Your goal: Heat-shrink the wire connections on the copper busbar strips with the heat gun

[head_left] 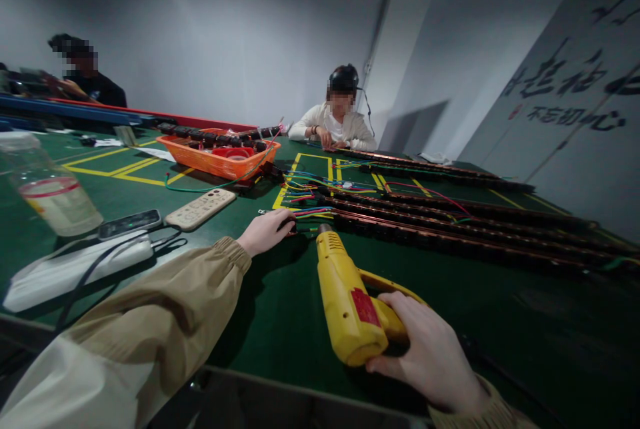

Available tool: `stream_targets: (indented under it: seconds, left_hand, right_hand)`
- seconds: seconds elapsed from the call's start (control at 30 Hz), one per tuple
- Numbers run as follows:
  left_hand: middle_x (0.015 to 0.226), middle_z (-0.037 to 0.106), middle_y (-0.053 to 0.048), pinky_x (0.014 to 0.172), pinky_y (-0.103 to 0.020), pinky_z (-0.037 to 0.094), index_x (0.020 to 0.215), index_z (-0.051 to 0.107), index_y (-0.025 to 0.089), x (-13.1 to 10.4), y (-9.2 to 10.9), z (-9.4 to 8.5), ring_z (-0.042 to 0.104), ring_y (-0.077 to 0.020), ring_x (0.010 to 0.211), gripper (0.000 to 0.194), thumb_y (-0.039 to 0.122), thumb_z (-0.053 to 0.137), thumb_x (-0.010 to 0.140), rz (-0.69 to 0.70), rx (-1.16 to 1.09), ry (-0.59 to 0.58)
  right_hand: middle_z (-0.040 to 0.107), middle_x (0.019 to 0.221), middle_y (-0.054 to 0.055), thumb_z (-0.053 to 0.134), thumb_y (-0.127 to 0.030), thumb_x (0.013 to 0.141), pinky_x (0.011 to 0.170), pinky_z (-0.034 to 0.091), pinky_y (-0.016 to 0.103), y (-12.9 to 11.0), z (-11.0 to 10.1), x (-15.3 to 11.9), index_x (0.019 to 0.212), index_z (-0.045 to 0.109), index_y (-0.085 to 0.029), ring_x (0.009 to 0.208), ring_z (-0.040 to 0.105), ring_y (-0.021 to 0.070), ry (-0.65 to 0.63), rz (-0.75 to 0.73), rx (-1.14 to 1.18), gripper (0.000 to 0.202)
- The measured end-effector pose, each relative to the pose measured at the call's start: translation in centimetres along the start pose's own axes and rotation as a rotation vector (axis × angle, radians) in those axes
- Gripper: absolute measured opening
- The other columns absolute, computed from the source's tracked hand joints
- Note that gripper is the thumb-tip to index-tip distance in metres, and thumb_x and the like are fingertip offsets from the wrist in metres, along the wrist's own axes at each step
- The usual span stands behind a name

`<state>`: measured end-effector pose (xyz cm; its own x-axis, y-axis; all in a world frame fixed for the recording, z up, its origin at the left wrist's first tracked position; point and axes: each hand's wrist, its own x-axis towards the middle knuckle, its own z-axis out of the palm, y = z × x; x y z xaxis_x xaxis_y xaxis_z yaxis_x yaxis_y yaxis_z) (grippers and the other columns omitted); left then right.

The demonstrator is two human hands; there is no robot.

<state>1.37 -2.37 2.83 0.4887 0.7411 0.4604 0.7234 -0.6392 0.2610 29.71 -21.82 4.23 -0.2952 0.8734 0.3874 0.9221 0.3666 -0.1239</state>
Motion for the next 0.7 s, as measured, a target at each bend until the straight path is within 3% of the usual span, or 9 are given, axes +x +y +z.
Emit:
stream_targets:
  seconds: [0.23, 0.5, 0.7]
  left_hand:
    - [0.105, 0.062, -0.004, 0.079, -0.033, 0.048, 0.104, 0.055, 0.023, 0.0, 0.0, 0.1, 0.060, -0.0218, 0.096, 0.027, 0.038, 0.036, 0.092, 0.004, -0.031, -0.026]
    - [0.106, 0.061, -0.004, 0.081, -0.033, 0.047, 0.105, 0.054, 0.023, 0.1, 0.2, 0.3, 0.059, -0.0209, 0.098, 0.026, 0.038, 0.036, 0.092, -0.005, -0.052, -0.037]
    - [0.106, 0.061, -0.004, 0.082, -0.032, 0.047, 0.105, 0.054, 0.023, 0.2, 0.1, 0.5, 0.058, -0.0200, 0.099, 0.027, 0.038, 0.035, 0.092, -0.011, -0.067, -0.037]
  right_hand:
    - [0.067, 0.095, 0.009, 0.054, -0.082, 0.058, 0.073, 0.053, 0.042, 0.7, 0.5, 0.0, 0.102, 0.059, -0.017, 0.087, 0.065, 0.0277, -0.015, 0.142, -0.081, 0.078]
    - [0.066, 0.090, 0.009, 0.054, -0.080, 0.062, 0.071, 0.053, 0.040, 0.0, 0.5, -0.4, 0.098, 0.057, -0.016, 0.083, 0.065, 0.0267, 0.023, 0.062, -0.069, 0.073]
    - [0.065, 0.081, 0.009, 0.051, -0.085, 0.057, 0.065, 0.052, 0.036, -2.0, 0.2, -0.5, 0.088, 0.058, -0.017, 0.074, 0.065, 0.0243, 0.021, -0.006, 0.038, 0.075]
